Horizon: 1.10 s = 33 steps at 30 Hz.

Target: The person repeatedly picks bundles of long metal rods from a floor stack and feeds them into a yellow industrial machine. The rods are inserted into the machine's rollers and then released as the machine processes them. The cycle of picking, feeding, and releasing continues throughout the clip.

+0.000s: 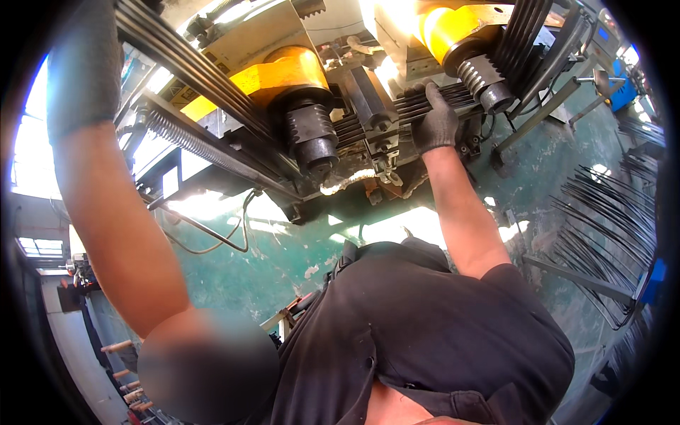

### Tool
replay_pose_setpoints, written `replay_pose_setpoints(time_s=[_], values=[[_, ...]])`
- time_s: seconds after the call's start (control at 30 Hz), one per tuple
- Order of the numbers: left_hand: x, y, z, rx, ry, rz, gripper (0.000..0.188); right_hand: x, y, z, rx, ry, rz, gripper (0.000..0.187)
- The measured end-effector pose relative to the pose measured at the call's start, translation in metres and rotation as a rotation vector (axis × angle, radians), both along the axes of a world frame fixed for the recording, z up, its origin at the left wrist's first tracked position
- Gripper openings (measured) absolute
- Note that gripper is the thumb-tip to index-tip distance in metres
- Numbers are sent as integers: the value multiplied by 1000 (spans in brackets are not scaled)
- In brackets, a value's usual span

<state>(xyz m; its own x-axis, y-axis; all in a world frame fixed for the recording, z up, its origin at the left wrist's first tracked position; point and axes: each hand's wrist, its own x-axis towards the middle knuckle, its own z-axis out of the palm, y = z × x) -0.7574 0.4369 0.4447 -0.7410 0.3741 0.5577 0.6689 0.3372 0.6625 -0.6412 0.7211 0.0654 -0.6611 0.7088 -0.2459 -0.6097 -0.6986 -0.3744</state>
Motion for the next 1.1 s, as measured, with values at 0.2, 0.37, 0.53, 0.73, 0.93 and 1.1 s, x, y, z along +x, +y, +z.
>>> replay_pose_setpoints(time_s=[0.2, 0.37, 0.53, 0.73, 0.93, 1.1], values=[[-11, -19, -7, -90, -70, -114, 46, 7, 1, -45, 219, -126, -14, 15], [-21, -31, -1, -208, -95, -217, 46, 6, 9, -56, 297, -203, -76, 14], [-7, -22, -6, -177, -144, -158, 45, 13, 0, -35, 240, -148, -18, 12], [-14, -31, -3, -275, -52, -138, 37, 18, -1, -26, 275, -222, 19, 14], [-6, -33, -3, -336, -26, -118, 43, 16, 0, -36, 222, -269, 38, 15], [-7, -31, -5, -360, -26, -86, 41, 20, 3, -32, 207, -249, 72, 15]])
